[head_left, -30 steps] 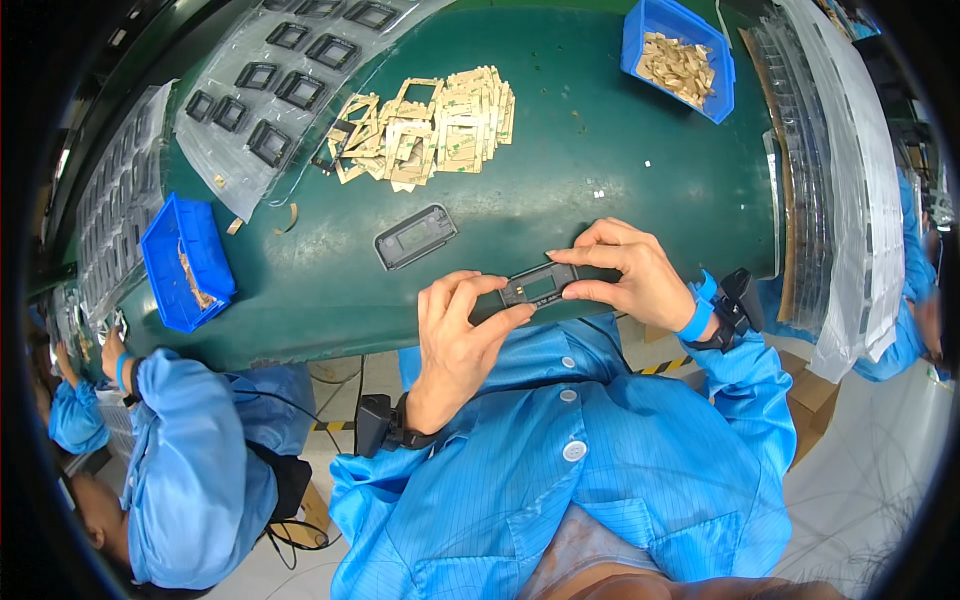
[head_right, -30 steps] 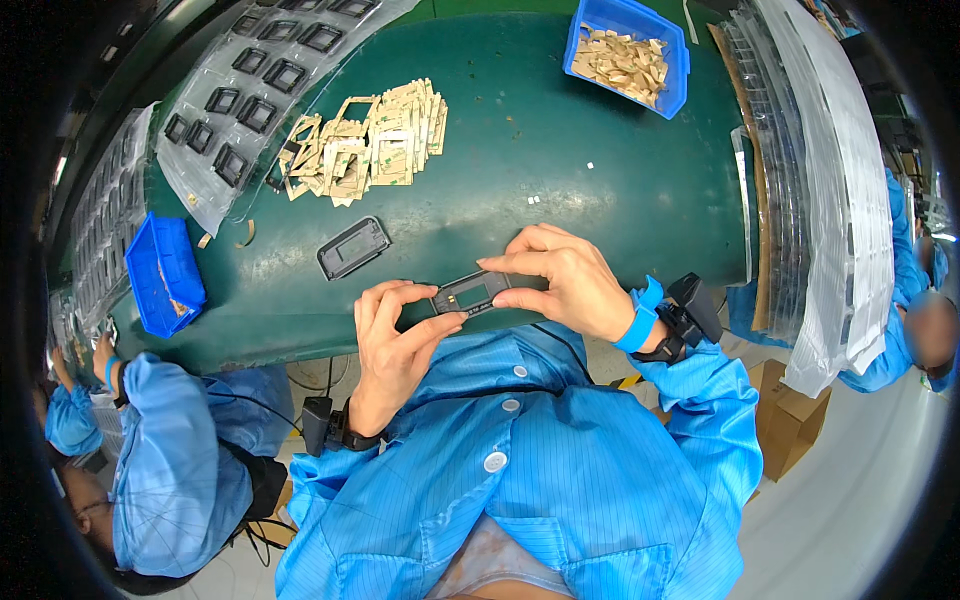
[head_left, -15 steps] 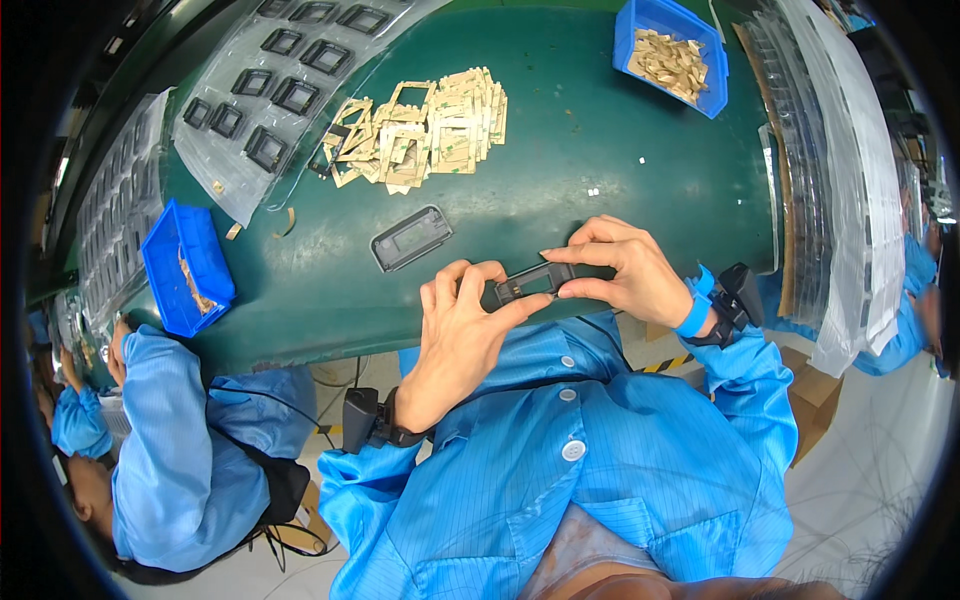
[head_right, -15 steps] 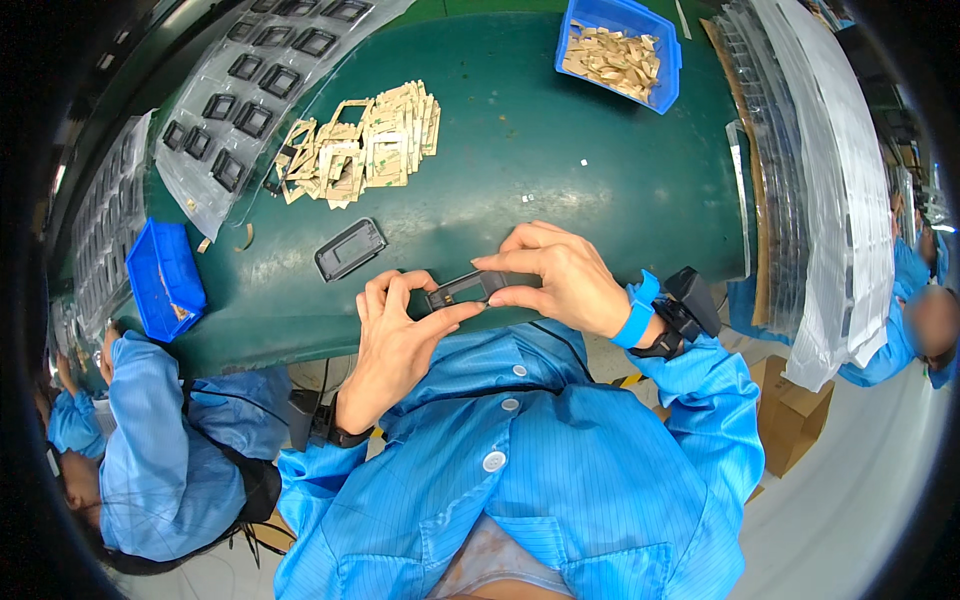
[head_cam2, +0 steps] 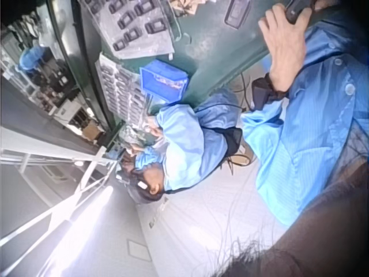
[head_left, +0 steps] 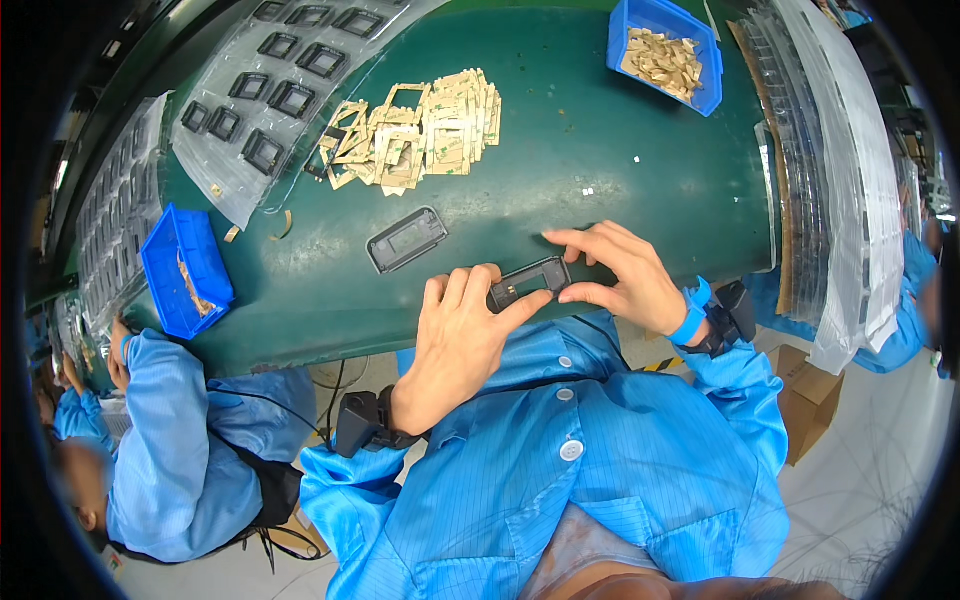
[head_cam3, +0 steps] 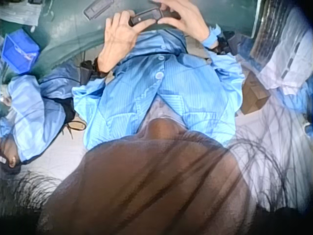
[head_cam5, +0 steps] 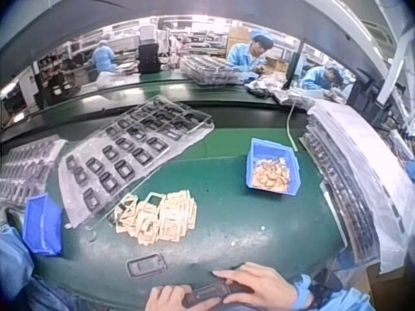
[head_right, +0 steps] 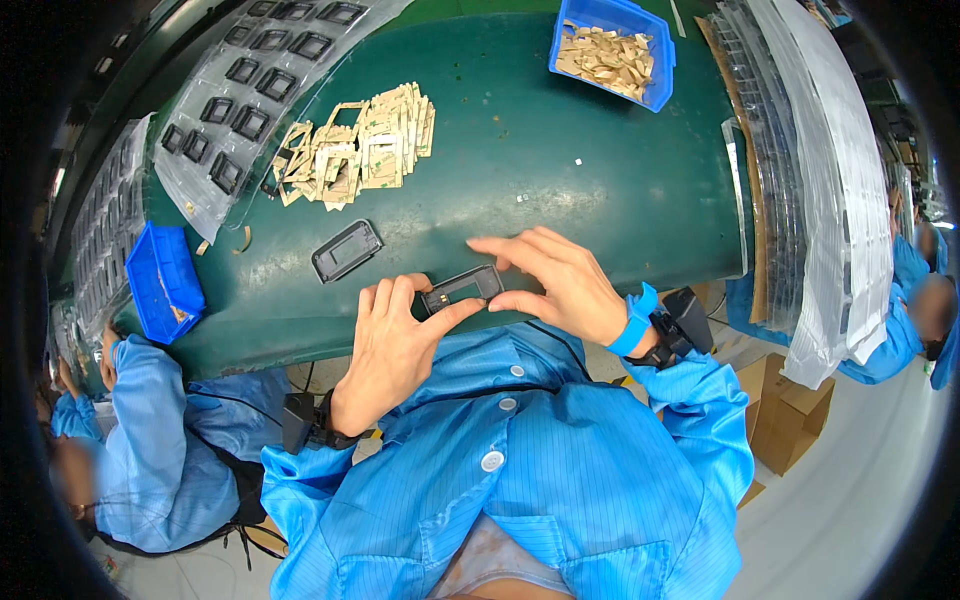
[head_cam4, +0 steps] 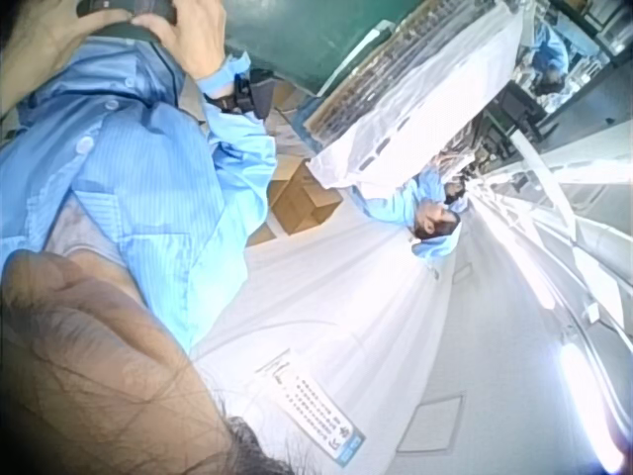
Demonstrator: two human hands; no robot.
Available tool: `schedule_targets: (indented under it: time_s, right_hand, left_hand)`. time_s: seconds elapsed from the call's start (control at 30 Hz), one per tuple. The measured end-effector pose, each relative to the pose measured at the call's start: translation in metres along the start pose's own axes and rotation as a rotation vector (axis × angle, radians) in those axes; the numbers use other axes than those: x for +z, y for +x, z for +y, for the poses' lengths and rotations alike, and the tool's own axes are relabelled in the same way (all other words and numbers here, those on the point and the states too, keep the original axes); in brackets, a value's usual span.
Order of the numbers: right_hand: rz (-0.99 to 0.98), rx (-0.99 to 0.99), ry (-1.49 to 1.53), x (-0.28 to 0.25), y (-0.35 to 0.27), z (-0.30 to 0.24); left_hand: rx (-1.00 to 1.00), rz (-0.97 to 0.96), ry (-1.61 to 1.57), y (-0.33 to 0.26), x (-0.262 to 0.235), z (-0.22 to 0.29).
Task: Assembling small plastic components into cases on a production line.
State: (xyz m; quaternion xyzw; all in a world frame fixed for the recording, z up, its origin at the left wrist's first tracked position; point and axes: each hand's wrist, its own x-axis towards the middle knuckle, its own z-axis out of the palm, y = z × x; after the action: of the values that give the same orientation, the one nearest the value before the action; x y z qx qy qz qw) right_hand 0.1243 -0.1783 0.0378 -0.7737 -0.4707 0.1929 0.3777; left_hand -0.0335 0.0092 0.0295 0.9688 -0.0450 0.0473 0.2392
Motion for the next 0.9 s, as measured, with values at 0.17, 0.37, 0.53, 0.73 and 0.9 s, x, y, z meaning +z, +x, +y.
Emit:
schedule_targets:
  time_s: [0.17,0.37,0.53,0.73,0.9]
  right_hand:
    - [0.121,-0.201,-0.145,0.009,-0.018,0.007]
    - [0.156,-0.315,-0.275,0.018,-0.019,0.006]
    - [0.095,-0.382,-0.382,0.014,-0.018,0.004]
    - [0.121,-0.493,-0.465,0.016,-0.016,0.003]
    - [0.099,-0.408,-0.365,0.016,-0.019,0.011]
  left_hand:
    - [0.008,-0.015,0.019,0.0,-0.001,0.001]
    - [-0.023,-0.012,-0.054,-0.001,0.001,0.001]
    - [-0.043,0.045,-0.094,-0.003,0.004,0.001]
    - [-0.146,0.265,-0.298,-0.01,0.015,-0.004]
    - [-0.133,0.35,-0.241,-0.017,0.025,-0.003]
